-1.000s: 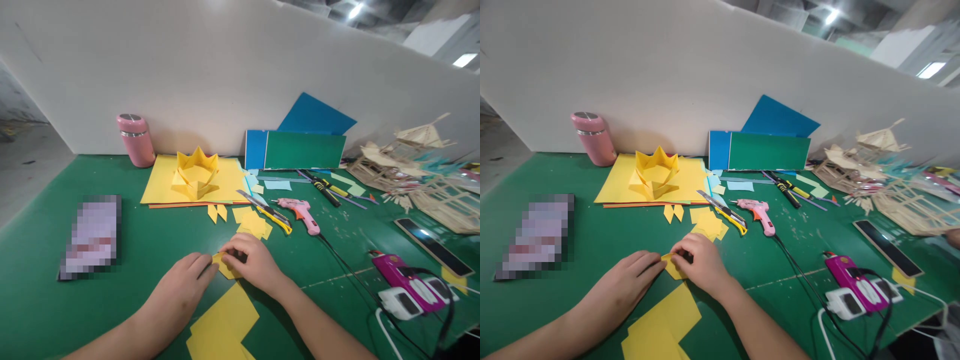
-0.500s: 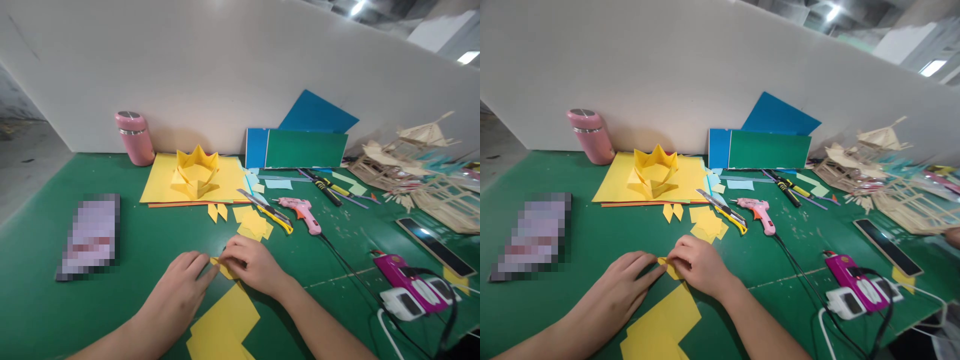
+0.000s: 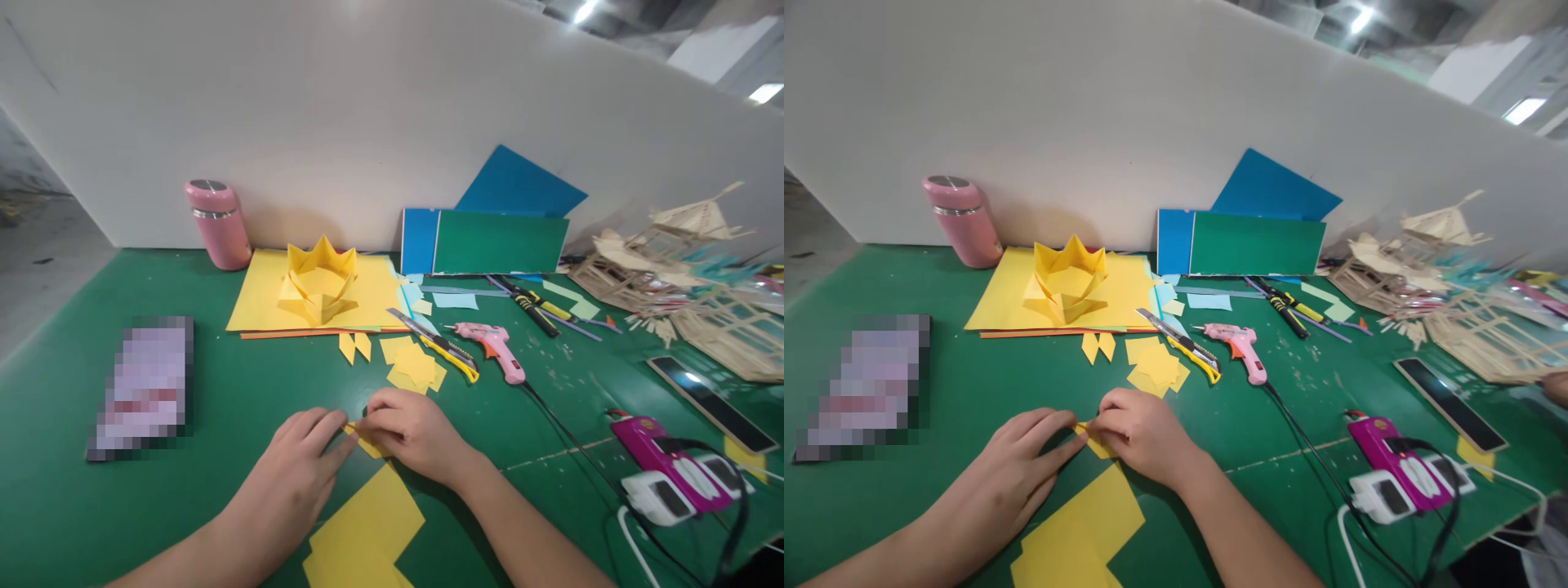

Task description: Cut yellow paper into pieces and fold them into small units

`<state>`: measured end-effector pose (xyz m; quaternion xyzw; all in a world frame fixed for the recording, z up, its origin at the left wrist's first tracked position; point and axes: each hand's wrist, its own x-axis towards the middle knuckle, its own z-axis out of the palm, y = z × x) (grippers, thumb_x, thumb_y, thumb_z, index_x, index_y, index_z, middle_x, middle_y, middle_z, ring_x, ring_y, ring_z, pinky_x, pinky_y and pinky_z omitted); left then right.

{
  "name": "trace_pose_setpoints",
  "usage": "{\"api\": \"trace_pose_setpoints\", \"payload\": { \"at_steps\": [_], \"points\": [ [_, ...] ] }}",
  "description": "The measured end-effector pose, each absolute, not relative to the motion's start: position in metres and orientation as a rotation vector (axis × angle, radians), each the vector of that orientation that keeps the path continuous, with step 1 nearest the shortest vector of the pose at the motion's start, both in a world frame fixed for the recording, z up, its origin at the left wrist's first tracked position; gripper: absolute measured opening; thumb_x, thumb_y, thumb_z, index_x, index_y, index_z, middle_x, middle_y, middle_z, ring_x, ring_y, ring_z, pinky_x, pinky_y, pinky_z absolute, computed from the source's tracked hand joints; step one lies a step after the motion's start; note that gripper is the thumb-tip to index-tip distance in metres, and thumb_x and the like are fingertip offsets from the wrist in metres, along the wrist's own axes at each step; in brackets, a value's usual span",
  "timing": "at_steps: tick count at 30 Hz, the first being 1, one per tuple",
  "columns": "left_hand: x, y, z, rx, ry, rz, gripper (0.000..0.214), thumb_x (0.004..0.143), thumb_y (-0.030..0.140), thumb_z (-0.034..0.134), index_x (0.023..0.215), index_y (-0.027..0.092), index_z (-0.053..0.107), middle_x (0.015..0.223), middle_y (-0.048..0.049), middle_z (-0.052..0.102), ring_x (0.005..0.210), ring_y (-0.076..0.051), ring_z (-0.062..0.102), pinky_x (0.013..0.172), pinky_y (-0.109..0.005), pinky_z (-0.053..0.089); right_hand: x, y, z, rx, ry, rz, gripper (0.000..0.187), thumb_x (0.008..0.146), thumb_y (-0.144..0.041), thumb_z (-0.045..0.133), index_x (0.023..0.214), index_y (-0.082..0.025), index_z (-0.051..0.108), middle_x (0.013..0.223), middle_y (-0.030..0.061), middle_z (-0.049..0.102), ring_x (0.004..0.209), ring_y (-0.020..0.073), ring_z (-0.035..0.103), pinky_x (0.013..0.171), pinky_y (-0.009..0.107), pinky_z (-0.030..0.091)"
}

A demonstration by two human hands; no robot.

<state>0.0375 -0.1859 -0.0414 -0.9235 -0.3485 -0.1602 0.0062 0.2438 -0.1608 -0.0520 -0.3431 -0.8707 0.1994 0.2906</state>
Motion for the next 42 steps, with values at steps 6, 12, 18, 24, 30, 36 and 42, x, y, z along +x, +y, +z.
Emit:
{"api": "trace_pose_setpoints", "payload": {
  "at_steps": [6,12,18,24,30,36,42],
  "points": [
    [0.038,-0.185,-0.042,-2.939,-1.065,-0.531,0.039,0.078,-0.001,0.042,0.105,0.018,0.064,0.104,-0.0074,0.066,0.095,-0.022,0.06,0.082,-0.032,0.052,0.244,-0.161,-0.051,-0.906,-2.306,0.522,0.022,0.093,-0.019,0.05,0.085,-0.017,0.07,0.076,0.0043,0.062,0.07,0.0147,0.058,0.06,0.024,0.043],
    [0.04,-0.185,-0.04,-2.974,-1.064,-0.562,0.036,0.078,-0.001,0.042,0.101,0.016,0.064,0.099,-0.0084,0.067,0.093,-0.022,0.062,0.081,-0.032,0.054,0.244,-0.161,-0.052,-0.923,-2.309,0.531,0.022,0.093,-0.019,0.05,0.085,-0.018,0.071,0.077,0.004,0.062,0.07,0.0146,0.057,0.06,0.024,0.043],
    [0.035,-0.186,-0.043,-2.961,-1.107,-0.574,0.037,0.081,0.001,0.042,0.106,0.017,0.064,0.102,-0.0093,0.065,0.093,-0.022,0.063,0.082,-0.034,0.055,0.244,-0.161,-0.05,-0.952,-2.329,0.51,0.021,0.093,-0.018,0.051,0.086,-0.018,0.071,0.076,0.0037,0.061,0.071,0.0148,0.056,0.061,0.025,0.042],
    [0.035,-0.183,-0.043,-2.959,-1.064,-0.641,0.034,0.081,0.002,0.044,0.102,0.017,0.066,0.1,-0.0093,0.066,0.093,-0.023,0.063,0.081,-0.035,0.055,0.246,-0.161,-0.049,-0.951,-2.385,0.494,0.023,0.094,-0.02,0.049,0.09,-0.019,0.071,0.078,0.0037,0.061,0.072,0.0148,0.055,0.062,0.025,0.041],
    [0.034,-0.179,-0.036,-2.999,-1.055,-0.618,0.035,0.082,0.003,0.042,0.1,0.02,0.067,0.102,-0.0084,0.067,0.094,-0.022,0.062,0.083,-0.034,0.054,0.249,-0.161,-0.046,-0.898,-2.405,0.508,0.021,0.093,-0.018,0.049,0.093,-0.017,0.07,0.082,0.0056,0.062,0.074,0.0158,0.055,0.063,0.025,0.043],
    [0.03,-0.171,-0.04,-3.059,-1.026,-0.617,0.036,0.08,0.004,0.043,0.097,0.023,0.068,0.1,-0.0062,0.066,0.096,-0.022,0.059,0.085,-0.035,0.05,0.25,-0.162,-0.041,-0.891,-2.418,0.538,0.023,0.092,-0.014,0.046,0.095,-0.017,0.068,0.084,0.0064,0.061,0.076,0.0167,0.055,0.064,0.027,0.045],
    [0.027,-0.164,-0.03,-3.16,-0.932,-0.494,0.037,0.084,0.005,0.042,0.103,0.025,0.067,0.092,-0.0033,0.066,0.09,-0.02,0.058,0.085,-0.036,0.045,0.249,-0.163,-0.041,-0.907,-2.436,0.507,0.021,0.092,-0.014,0.046,0.091,-0.017,0.067,0.081,0.0061,0.06,0.075,0.0169,0.054,0.064,0.027,0.043]
  ]
}}
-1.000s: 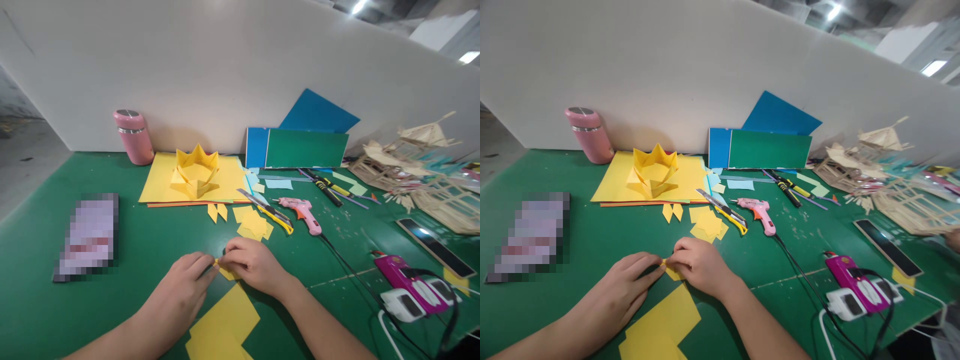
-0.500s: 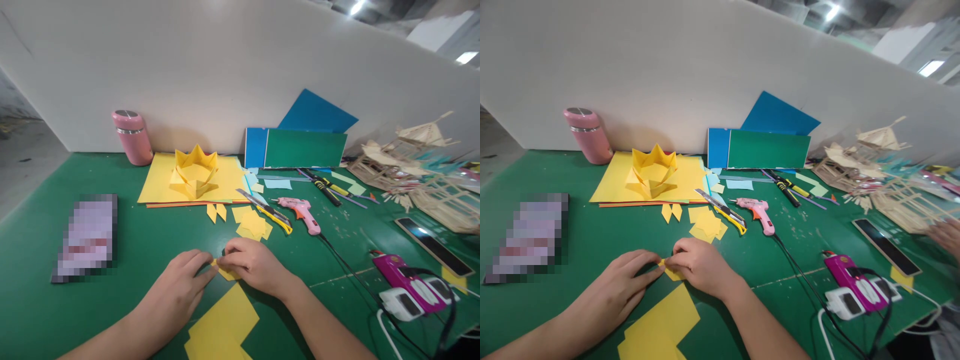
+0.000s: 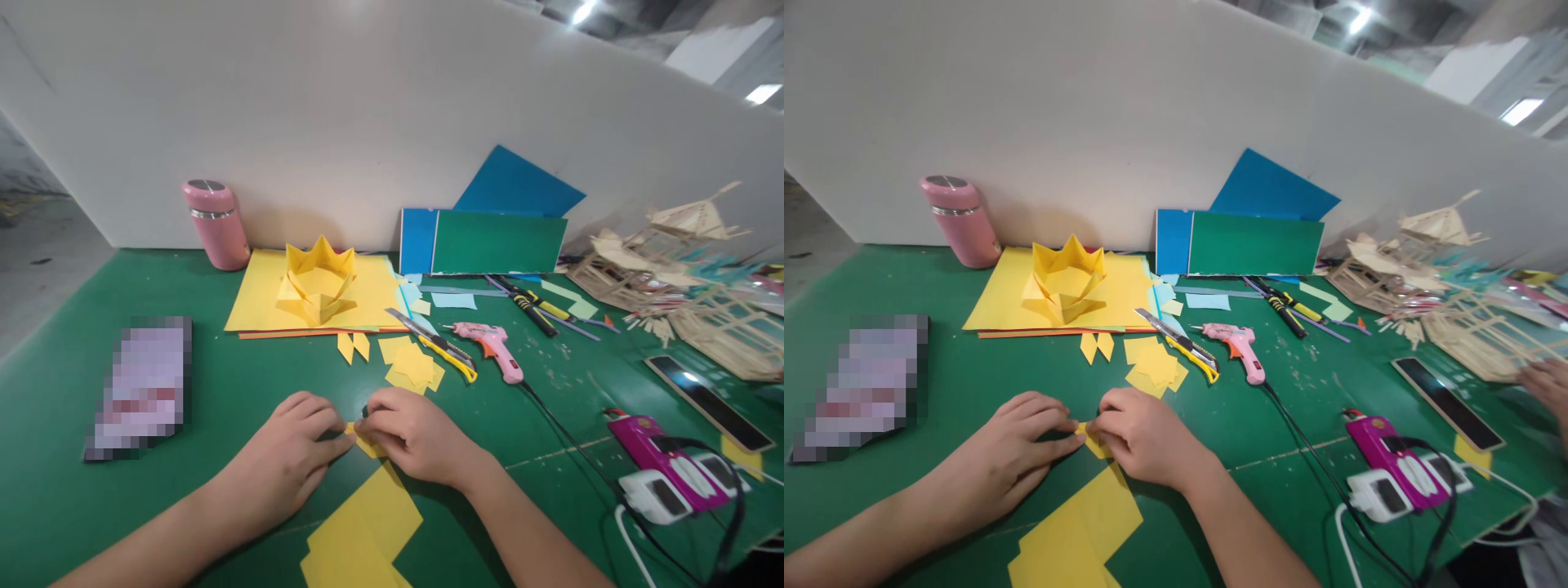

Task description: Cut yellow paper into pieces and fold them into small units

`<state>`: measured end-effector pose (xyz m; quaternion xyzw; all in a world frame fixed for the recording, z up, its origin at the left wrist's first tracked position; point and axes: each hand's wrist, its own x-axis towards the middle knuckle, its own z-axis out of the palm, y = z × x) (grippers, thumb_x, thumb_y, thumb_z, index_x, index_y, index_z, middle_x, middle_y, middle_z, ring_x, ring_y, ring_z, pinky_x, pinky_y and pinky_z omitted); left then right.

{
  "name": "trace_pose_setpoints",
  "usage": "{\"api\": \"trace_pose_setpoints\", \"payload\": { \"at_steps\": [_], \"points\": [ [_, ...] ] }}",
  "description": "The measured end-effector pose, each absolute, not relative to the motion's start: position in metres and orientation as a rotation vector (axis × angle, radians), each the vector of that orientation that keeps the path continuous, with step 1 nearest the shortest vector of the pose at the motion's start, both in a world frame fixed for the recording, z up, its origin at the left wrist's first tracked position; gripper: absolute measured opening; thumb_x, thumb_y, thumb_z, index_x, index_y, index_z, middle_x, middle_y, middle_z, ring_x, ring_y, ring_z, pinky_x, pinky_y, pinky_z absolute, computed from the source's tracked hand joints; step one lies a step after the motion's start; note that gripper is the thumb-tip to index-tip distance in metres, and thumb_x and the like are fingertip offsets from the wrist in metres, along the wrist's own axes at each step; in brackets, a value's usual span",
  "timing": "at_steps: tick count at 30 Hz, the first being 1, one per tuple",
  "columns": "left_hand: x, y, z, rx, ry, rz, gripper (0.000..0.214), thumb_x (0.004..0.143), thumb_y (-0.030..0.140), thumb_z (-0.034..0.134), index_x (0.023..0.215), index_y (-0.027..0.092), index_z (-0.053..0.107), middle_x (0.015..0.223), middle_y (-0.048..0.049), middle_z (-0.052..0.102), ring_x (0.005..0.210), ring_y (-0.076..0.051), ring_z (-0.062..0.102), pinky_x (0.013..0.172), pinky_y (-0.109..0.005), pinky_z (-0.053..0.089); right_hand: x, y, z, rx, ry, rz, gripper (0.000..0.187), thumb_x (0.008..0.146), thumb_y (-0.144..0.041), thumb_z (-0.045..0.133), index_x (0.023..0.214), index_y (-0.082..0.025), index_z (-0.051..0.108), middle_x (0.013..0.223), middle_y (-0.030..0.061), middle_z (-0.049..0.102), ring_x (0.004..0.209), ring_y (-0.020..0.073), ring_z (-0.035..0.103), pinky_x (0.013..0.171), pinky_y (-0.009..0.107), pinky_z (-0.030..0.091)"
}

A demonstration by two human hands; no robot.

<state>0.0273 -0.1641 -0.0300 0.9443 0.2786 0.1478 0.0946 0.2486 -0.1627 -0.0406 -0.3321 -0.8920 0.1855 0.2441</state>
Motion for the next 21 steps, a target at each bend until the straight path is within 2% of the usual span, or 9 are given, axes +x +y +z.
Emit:
{"api": "trace_pose_setpoints", "payload": {
  "at_steps": [11,17,21],
  "points": [
    [0.026,-0.164,-0.041,2.863,0.848,0.499,0.038,0.084,0.006,0.038,0.102,0.027,0.065,0.078,-0.002,0.057,0.084,-0.021,0.054,0.089,-0.04,0.039,0.248,-0.165,-0.035,-0.906,-2.428,0.515,0.019,0.084,-0.009,0.045,0.074,-0.018,0.059,0.079,0.006,0.06,0.073,0.017,0.054,0.064,0.028,0.043],
    [0.029,-0.168,-0.035,2.81,0.84,0.472,0.037,0.084,0.004,0.037,0.102,0.024,0.063,0.097,-0.0043,0.062,0.092,-0.021,0.054,0.084,-0.036,0.041,0.246,-0.165,-0.036,-0.919,-2.384,0.534,0.021,0.084,-0.009,0.043,0.069,-0.018,0.055,0.077,0.0052,0.058,0.072,0.0166,0.053,0.066,0.028,0.043],
    [0.03,-0.169,-0.037,2.779,0.844,0.505,0.035,0.083,0.003,0.04,0.099,0.023,0.063,0.093,-0.0032,0.064,0.088,-0.02,0.055,0.081,-0.034,0.041,0.243,-0.164,-0.041,-0.981,-2.33,0.479,0.024,0.085,-0.013,0.042,0.062,-0.02,0.045,0.067,0.0022,0.051,0.064,0.0153,0.047,0.058,0.027,0.037]
  ]
}}
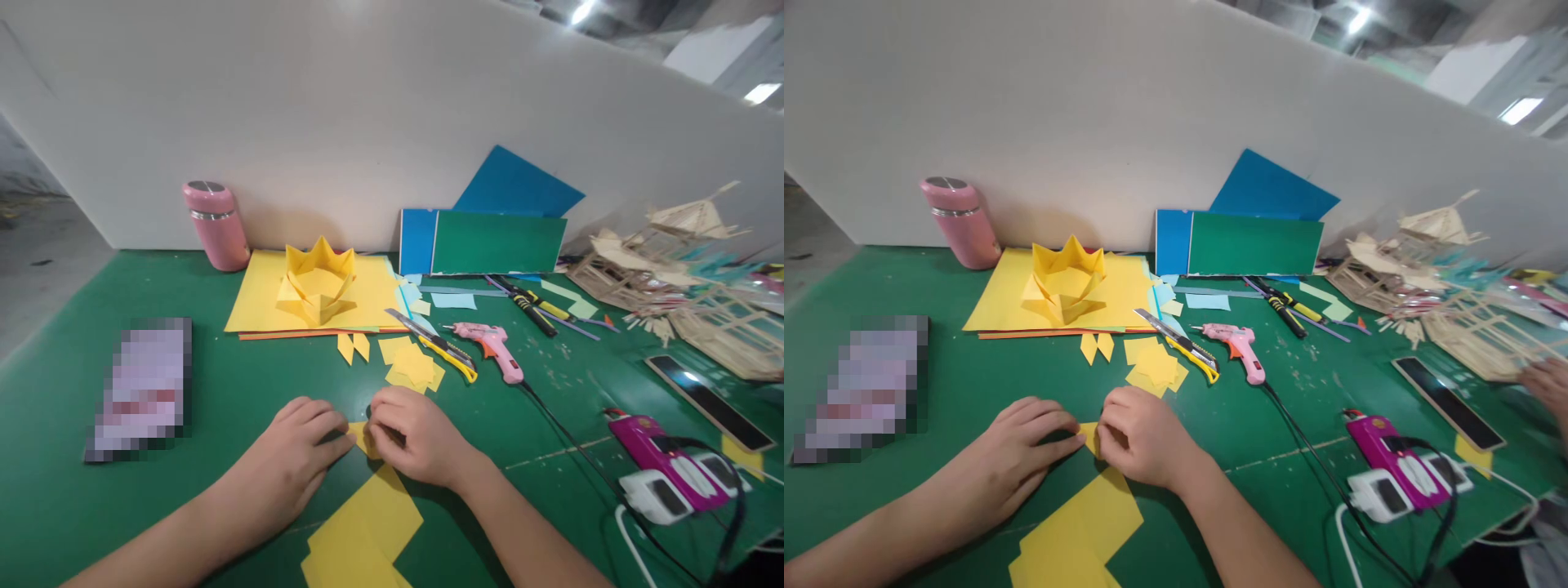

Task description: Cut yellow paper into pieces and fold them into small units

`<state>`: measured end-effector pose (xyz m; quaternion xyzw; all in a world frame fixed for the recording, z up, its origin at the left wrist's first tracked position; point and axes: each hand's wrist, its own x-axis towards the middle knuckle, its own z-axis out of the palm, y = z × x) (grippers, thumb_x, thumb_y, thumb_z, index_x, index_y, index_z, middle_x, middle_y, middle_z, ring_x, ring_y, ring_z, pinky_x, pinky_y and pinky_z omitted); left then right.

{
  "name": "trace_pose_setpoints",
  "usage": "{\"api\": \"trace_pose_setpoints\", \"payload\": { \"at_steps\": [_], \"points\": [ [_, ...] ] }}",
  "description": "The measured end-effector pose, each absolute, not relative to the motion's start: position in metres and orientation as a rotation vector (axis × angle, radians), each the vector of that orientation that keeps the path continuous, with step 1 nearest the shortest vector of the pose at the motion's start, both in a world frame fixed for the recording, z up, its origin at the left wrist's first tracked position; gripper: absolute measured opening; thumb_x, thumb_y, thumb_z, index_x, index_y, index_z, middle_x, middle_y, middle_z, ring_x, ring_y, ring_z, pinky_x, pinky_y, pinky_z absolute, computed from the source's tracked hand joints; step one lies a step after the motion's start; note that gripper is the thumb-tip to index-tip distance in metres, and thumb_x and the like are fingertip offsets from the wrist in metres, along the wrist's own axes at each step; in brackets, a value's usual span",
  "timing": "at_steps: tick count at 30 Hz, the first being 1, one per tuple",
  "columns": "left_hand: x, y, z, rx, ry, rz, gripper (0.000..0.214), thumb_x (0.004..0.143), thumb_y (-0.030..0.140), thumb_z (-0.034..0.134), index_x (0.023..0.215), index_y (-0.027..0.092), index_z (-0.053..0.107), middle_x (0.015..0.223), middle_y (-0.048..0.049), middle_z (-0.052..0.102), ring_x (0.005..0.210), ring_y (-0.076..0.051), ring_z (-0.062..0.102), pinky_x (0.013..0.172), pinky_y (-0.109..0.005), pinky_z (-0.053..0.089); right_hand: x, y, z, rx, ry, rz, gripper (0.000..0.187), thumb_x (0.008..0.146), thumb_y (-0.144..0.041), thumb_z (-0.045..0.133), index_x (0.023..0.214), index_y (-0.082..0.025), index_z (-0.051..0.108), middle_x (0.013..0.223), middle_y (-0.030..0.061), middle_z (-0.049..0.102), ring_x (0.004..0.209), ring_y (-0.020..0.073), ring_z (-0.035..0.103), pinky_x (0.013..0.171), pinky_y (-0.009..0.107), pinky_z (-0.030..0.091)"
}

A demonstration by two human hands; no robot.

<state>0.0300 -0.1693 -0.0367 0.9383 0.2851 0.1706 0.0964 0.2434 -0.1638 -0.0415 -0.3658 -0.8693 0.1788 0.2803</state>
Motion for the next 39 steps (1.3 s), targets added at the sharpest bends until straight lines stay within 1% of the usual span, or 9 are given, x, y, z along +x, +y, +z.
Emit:
{"api": "trace_pose_setpoints", "payload": {
  "at_steps": [6,10,13,15,21,26,31,34,39],
  "points": [
    [0.03,-0.171,-0.045,2.778,0.873,0.611,0.034,0.081,0.002,0.041,0.097,0.023,0.064,0.09,-0.0027,0.063,0.084,-0.019,0.055,0.08,-0.033,0.042,0.248,-0.162,-0.043,-1.015,-2.308,0.425,0.023,0.077,-0.01,0.044,0.057,-0.02,0.037,0.064,0.001,0.047,0.064,0.0146,0.044,0.059,0.026,0.034],
    [0.032,-0.172,-0.041,2.813,0.881,0.59,0.031,0.079,0.003,0.047,0.097,0.022,0.064,0.09,-0.0018,0.063,0.083,-0.018,0.057,0.079,-0.032,0.043,0.247,-0.162,-0.04,-1.079,-2.279,0.488,0.017,0.082,-0.014,0.046,0.066,-0.019,0.047,0.067,0.0011,0.05,0.067,0.0154,0.047,0.061,0.026,0.036],
    [0.034,-0.173,-0.035,2.849,0.911,0.555,0.036,0.078,0.0,0.047,0.101,0.022,0.064,0.089,-0.0015,0.064,0.082,-0.017,0.057,0.08,-0.032,0.044,0.245,-0.165,-0.04,-1.135,-2.273,0.55,0.008,0.084,-0.022,0.057,0.078,-0.019,0.053,0.075,0.0021,0.055,0.074,0.0171,0.05,0.065,0.028,0.038],
    [0.035,-0.174,-0.032,2.862,0.92,0.544,0.036,0.079,0.0,0.046,0.102,0.021,0.064,0.088,-0.002,0.064,0.081,-0.018,0.057,0.08,-0.033,0.045,0.243,-0.166,-0.04,-1.18,-2.282,0.572,0.01,0.083,-0.023,0.061,0.081,-0.019,0.053,0.081,0.003,0.056,0.078,0.0182,0.051,0.068,0.029,0.039],
    [0.037,-0.176,-0.032,2.814,0.939,0.48,0.032,0.083,0.004,0.043,0.102,0.021,0.063,0.09,-0.0033,0.065,0.084,-0.019,0.058,0.083,-0.036,0.045,0.237,-0.166,-0.043,-1.284,-2.204,0.673,0.016,0.079,-0.013,0.064,0.076,-0.019,0.05,0.078,0.0002,0.054,0.075,0.0163,0.05,0.064,0.026,0.037],
    [0.04,-0.179,-0.034,2.787,1.027,0.377,0.031,0.083,0.005,0.046,0.105,0.02,0.061,0.093,-0.003,0.064,0.088,-0.021,0.056,0.084,-0.036,0.045,0.235,-0.167,-0.044,-1.381,-2.111,0.744,0.014,0.077,-0.012,0.066,0.074,-0.019,0.054,0.07,-0.0021,0.052,0.068,0.0143,0.049,0.059,0.025,0.035],
    [0.043,-0.18,-0.036,2.783,1.074,0.318,0.036,0.081,0.002,0.044,0.108,0.02,0.06,0.096,-0.0032,0.063,0.089,-0.021,0.055,0.084,-0.036,0.044,0.234,-0.167,-0.047,-1.387,-2.056,0.723,0.01,0.078,-0.01,0.061,0.074,-0.019,0.059,0.065,-0.0026,0.052,0.064,0.0138,0.049,0.06,0.025,0.037],
    [0.043,-0.18,-0.037,2.798,1.079,0.336,0.041,0.08,0.001,0.042,0.112,0.021,0.058,0.097,-0.0035,0.063,0.091,-0.021,0.055,0.086,-0.037,0.043,0.233,-0.168,-0.047,-1.377,-2.074,0.692,0.015,0.077,-0.007,0.06,0.068,-0.019,0.057,0.065,-0.0021,0.052,0.065,0.0139,0.05,0.061,0.025,0.036],
    [0.043,-0.18,-0.038,2.781,1.101,0.363,0.042,0.081,0.001,0.039,0.113,0.022,0.057,0.095,-0.0032,0.062,0.09,-0.021,0.056,0.086,-0.036,0.042,0.233,-0.167,-0.045,-1.279,-2.095,0.664,0.017,0.078,-0.005,0.058,0.067,-0.018,0.055,0.07,-0.0006,0.053,0.074,0.0154,0.052,0.065,0.026,0.038]
  ]
}}
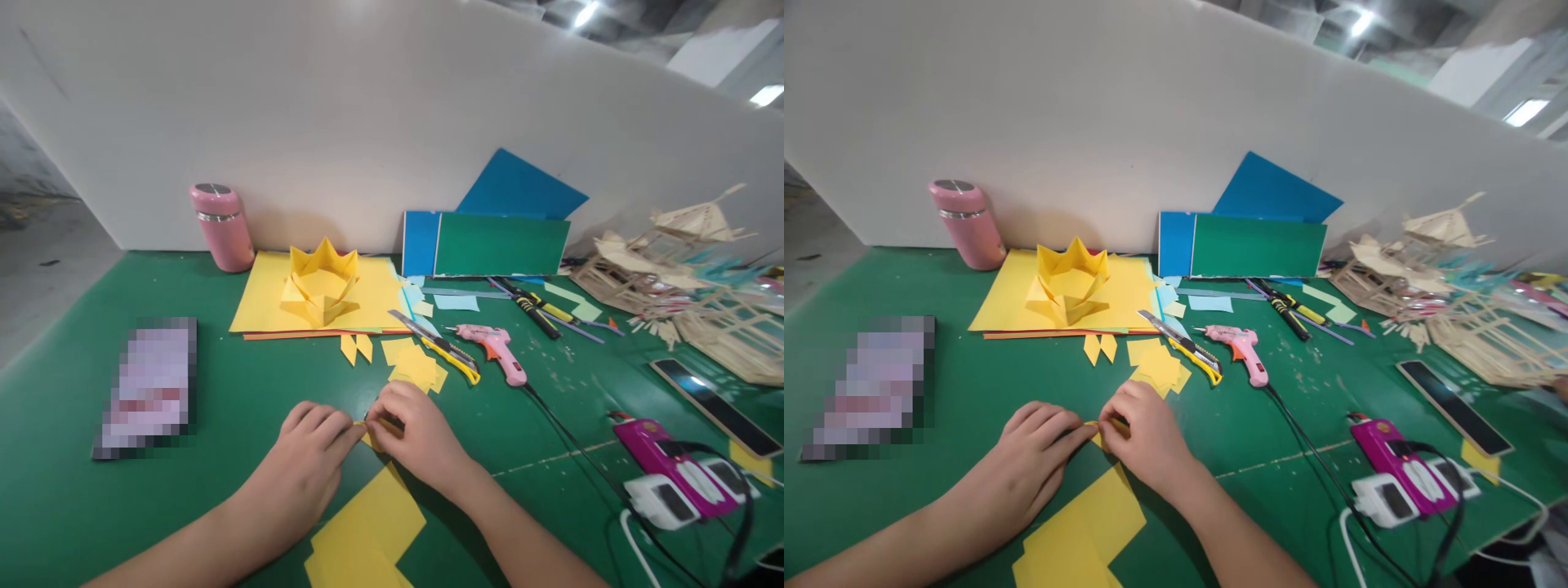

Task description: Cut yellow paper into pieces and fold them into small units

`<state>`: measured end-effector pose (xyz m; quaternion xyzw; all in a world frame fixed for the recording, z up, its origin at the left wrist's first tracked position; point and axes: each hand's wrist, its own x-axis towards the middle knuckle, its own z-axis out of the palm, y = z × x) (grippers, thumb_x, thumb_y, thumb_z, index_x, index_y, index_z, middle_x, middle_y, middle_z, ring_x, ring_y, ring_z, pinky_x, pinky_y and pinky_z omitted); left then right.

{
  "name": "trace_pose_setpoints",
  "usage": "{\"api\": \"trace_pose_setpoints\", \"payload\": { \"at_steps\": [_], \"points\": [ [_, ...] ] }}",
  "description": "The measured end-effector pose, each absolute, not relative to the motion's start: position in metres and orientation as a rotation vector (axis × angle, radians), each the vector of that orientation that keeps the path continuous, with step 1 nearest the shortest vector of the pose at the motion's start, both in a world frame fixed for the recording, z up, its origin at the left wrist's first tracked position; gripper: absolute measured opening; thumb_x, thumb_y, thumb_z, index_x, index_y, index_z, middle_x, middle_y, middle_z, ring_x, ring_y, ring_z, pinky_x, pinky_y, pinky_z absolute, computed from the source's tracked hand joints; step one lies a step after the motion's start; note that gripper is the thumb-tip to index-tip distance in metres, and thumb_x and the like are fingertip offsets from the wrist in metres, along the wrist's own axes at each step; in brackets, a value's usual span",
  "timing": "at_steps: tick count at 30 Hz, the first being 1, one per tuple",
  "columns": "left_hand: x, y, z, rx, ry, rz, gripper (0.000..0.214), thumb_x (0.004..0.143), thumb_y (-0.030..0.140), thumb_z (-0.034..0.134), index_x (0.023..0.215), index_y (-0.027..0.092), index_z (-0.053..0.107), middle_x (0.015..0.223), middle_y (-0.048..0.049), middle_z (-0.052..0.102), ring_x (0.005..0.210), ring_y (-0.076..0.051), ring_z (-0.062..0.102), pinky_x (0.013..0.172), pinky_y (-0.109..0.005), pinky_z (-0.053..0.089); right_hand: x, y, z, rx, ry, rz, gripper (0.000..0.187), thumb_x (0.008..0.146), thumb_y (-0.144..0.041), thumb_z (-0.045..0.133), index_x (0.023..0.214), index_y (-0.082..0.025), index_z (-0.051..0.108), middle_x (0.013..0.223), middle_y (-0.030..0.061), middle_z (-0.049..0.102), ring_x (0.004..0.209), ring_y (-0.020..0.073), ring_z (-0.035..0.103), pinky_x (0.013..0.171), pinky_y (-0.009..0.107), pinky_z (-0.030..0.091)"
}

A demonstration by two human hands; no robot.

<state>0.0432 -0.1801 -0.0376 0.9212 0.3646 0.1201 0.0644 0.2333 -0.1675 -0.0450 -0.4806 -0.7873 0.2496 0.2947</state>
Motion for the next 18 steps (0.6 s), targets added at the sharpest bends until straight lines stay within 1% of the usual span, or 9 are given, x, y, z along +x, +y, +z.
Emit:
{"api": "trace_pose_setpoints", "payload": {
  "at_steps": [5,8,13,18],
  "points": [
    [0.043,-0.18,-0.036,2.791,1.098,0.396,0.038,0.083,0.003,0.039,0.109,0.021,0.059,0.095,-0.0035,0.063,0.089,-0.02,0.056,0.085,-0.037,0.042,0.238,-0.166,-0.041,-1.219,-2.13,0.703,0.019,0.077,-0.004,0.059,0.065,-0.018,0.055,0.066,-0.0026,0.049,0.066,0.0127,0.049,0.058,0.023,0.035],
    [0.043,-0.18,-0.037,2.788,1.105,0.42,0.037,0.082,0.003,0.039,0.105,0.021,0.061,0.09,-0.0032,0.062,0.085,-0.02,0.056,0.082,-0.037,0.042,0.24,-0.166,-0.039,-1.216,-2.155,0.715,0.019,0.078,-0.005,0.058,0.065,-0.018,0.057,0.064,-0.0032,0.049,0.061,0.0114,0.048,0.054,0.022,0.034],
    [0.043,-0.179,-0.044,2.793,1.105,0.471,0.037,0.08,0.002,0.039,0.103,0.021,0.061,0.086,-0.0027,0.06,0.084,-0.02,0.054,0.081,-0.037,0.041,0.245,-0.164,-0.036,-1.263,-2.142,0.768,0.016,0.083,-0.008,0.057,0.072,-0.018,0.064,0.067,-0.0013,0.056,0.061,0.011,0.051,0.054,0.022,0.037],
    [0.042,-0.18,-0.046,2.81,1.098,0.483,0.036,0.079,0.002,0.042,0.104,0.021,0.059,0.089,-0.0023,0.06,0.086,-0.021,0.054,0.083,-0.038,0.039,0.244,-0.165,-0.037,-1.269,-2.212,0.666,0.015,0.08,-0.006,0.058,0.071,-0.018,0.061,0.065,-0.0022,0.053,0.059,0.0109,0.049,0.053,0.022,0.035]
  ]
}}
